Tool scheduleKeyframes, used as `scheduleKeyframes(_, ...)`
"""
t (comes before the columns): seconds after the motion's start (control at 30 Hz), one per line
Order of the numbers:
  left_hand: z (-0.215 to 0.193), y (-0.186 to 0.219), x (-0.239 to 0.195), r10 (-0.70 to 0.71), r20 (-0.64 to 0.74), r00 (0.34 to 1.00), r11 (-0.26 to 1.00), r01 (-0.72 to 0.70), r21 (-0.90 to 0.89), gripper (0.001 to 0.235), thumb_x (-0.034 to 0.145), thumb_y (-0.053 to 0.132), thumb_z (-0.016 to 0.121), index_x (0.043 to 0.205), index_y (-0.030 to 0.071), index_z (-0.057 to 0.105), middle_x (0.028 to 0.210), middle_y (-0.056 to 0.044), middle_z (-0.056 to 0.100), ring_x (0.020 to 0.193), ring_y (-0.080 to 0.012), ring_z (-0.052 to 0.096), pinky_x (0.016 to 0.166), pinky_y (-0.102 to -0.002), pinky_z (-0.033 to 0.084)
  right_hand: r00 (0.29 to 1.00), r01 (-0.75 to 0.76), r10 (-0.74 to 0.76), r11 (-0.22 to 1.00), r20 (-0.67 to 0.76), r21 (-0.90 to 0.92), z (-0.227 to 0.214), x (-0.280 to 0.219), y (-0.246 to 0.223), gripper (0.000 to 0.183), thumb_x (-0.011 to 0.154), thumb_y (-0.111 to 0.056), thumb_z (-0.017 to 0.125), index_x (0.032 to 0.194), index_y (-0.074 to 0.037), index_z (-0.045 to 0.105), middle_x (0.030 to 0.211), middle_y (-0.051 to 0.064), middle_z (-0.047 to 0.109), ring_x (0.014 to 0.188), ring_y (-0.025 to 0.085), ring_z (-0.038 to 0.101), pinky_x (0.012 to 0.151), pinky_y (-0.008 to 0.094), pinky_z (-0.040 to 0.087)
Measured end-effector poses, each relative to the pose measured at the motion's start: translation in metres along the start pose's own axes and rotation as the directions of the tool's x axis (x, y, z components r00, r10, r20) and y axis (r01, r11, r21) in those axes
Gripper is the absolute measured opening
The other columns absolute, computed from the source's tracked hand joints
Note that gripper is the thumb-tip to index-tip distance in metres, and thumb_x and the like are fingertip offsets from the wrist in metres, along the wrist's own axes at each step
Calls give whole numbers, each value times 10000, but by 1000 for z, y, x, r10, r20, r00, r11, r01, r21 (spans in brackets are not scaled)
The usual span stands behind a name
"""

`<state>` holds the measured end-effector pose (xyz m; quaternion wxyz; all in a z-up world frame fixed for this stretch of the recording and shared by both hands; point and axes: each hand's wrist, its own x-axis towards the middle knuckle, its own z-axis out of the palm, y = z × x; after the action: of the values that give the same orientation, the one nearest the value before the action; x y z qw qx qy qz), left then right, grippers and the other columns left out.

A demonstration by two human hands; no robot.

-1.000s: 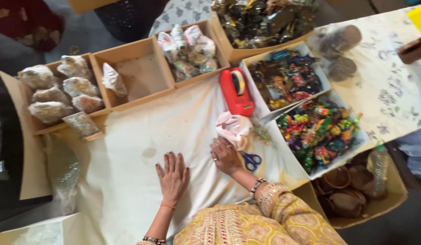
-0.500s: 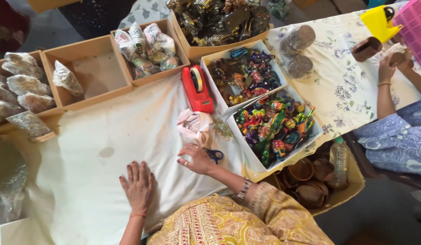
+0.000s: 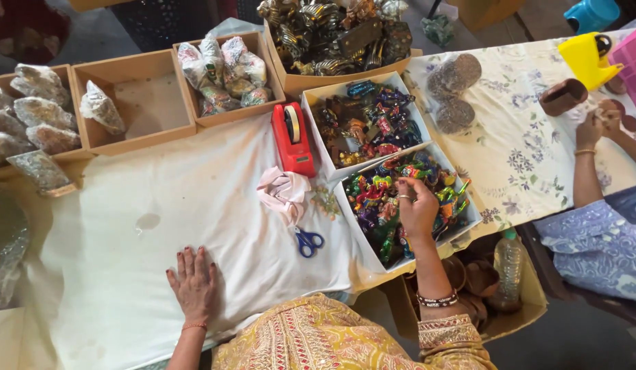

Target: The person wipes a small copper-colored figurine with a white cloth, then wraps it in bubble wrap and secures it with tape. They place the wrapped item into a cardboard box and pick up a colorful glass ornament from a nearby container.

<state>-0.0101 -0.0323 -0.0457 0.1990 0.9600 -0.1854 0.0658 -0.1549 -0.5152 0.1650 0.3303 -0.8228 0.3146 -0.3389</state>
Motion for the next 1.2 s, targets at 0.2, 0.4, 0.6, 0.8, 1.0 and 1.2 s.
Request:
scheduleKeyframes(0.2,-6,12,-14,-37,-23,999,999,38,25,569,1006,401,475,1546,223,452,1661,-77,371,1567,-254,270,1268,-575,113,993,116,-118,987,-10,-115,-4,12,24,175,1010,-197,686,1043,-33,738,927,124,748,750,192,702,693,320,539)
scheduleKeyframes(0.4,-11,21,-22,-60,-41,997,998,62,29,557,990,379,506,1521,213,480,1652,-76,398,1565,-252,299,1268,-572,140,996,77,-83,983,-26,-167,-8,32,45,185,998,-203,684,1076,-48,747,908,123,741,714,215,687,676,332,532)
scheduleKeyframes(0.6,-13,23,-22,-65,-41,997,997,67,38,538,991,365,517,1506,211,504,1641,-83,419,1562,-254,315,1271,-569,147,998,62,-70,916,-7,-396,-16,65,95,242,997,-298,685,1110,-100,765,1067,107,759,950,282,706,883,413,536)
scheduleKeyframes(0.8,-14,25,-21,-82,-45,996,995,85,50,521,996,377,525,1489,210,530,1632,-75,445,1559,-245,338,1279,-566,153,959,217,-99,861,266,-461,13,74,166,423,974,-461,698,1239,-132,716,1364,165,631,1299,372,549,1099,513,369)
scheduleKeyframes(1.0,-7,20,-23,-74,-48,996,994,78,74,531,1009,409,497,1503,214,526,1641,-72,440,1563,-239,331,1289,-557,139,960,147,13,825,280,-545,-2,55,110,519,858,-502,744,1257,-173,704,1317,149,643,1282,421,500,1060,514,363)
scheduleKeyframes(1.2,-5,18,-24,-52,-59,997,998,54,27,533,1026,433,450,1510,216,499,1657,-78,408,1574,-243,296,1294,-543,110,979,-112,159,941,128,-318,-23,40,90,435,852,-437,781,1166,-138,749,1150,107,734,1098,264,662,960,421,512)
